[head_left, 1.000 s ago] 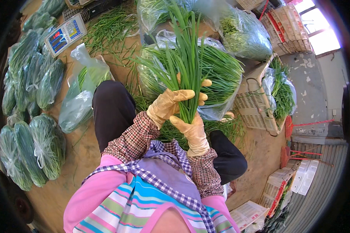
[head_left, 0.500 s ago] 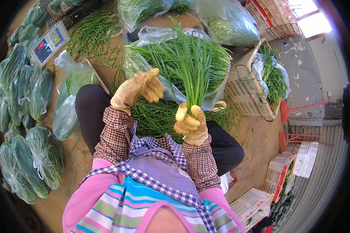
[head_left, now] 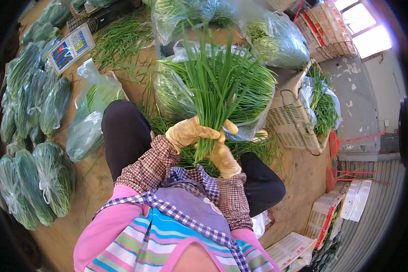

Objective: The person sits on the floor and repeatedly picks up bunches of green onions, aligns them, and places them into plastic bags. The person also uses a digital scale to weigh the vegetables.

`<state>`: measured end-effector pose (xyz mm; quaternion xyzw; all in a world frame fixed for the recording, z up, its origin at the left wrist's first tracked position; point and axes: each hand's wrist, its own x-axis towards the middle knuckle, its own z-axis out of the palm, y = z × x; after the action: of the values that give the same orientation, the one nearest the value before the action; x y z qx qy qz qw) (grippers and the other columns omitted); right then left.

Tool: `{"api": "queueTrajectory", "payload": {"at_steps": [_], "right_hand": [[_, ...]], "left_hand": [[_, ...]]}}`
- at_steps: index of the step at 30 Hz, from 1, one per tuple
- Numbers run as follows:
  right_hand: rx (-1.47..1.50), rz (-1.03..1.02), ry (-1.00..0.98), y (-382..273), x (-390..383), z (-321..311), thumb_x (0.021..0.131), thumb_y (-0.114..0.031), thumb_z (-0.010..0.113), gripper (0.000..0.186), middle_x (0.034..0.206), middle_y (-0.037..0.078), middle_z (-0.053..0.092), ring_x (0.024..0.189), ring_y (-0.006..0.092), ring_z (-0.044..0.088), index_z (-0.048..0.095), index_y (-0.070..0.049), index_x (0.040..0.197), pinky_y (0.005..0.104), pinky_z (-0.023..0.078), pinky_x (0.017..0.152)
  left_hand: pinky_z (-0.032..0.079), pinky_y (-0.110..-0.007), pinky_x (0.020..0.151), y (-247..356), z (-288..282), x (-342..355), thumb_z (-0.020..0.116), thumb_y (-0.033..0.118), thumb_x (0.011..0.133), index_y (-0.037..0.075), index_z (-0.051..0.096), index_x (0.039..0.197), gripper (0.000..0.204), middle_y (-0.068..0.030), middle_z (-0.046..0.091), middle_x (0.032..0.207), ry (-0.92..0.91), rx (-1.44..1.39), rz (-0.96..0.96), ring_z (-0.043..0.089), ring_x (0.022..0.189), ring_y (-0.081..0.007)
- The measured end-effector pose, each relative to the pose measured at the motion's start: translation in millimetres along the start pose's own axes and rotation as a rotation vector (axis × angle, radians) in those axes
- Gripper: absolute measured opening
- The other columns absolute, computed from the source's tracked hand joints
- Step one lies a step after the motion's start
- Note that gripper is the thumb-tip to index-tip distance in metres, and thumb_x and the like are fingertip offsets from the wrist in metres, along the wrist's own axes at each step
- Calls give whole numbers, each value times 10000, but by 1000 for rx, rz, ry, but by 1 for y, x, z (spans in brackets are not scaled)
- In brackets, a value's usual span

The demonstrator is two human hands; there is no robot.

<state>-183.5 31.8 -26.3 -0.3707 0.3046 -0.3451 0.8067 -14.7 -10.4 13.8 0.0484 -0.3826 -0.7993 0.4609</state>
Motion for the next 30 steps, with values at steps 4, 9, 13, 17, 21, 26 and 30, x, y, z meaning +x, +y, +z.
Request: {"api": "queueTrajectory", "payload": {"at_steps": [4,9,13,17,21,26,30], "right_hand": [[-137,-124,105,-54,-12,-3,591,-660,696,1051,1243,69,447,1107,188,460,308,-71,1370,359,379,910],[-187,-264,164,-73,-6,-13,575,-584,761,1053,1267,106,455,1154,224,460,326,-20,1351,371,345,974],[85,-179,58,-48,9,-12,770,-562,602,832,1189,111,511,1103,226,496,356,16,1315,380,398,922],[-345,204,378,18,42,-65,879,-436,499,525,1084,97,550,941,203,536,460,-37,1219,348,448,775],[-929,-101,159,1,90,64,802,-359,634,625,1177,138,488,1098,237,461,395,-43,1285,354,371,918],[-1314,-736,81,-11,203,232,594,-429,802,1029,1311,256,382,1213,351,386,272,22,1351,424,295,1017],[-1314,-138,4,-18,287,259,592,-432,783,1028,1259,221,462,1148,315,461,260,22,1353,425,361,974]], "left_hand": [[456,-287,766,-22,-29,-8,696,236,766,3,551,1133,458,-102,590,1058,64,218,-157,570,832,-161],[455,-304,772,-8,0,3,658,127,784,2,506,1191,453,-102,584,1076,-55,154,-73,576,824,-182],[449,-287,736,8,7,-9,614,119,822,10,360,1325,574,-92,586,1047,15,265,-76,571,797,-164],[456,-263,655,9,21,3,564,75,816,37,352,1322,550,-74,577,857,325,1223,219,566,755,-148],[476,-380,546,45,58,-8,557,68,762,46,327,1324,608,-22,515,650,689,2299,-48,499,518,-138],[449,-336,480,107,87,-54,542,125,742,4,455,1214,496,11,444,577,863,2327,365,470,463,-146],[374,-276,455,151,99,-73,550,128,735,0,511,1150,436,13,470,659,1032,2390,383,494,578,-138]]}}
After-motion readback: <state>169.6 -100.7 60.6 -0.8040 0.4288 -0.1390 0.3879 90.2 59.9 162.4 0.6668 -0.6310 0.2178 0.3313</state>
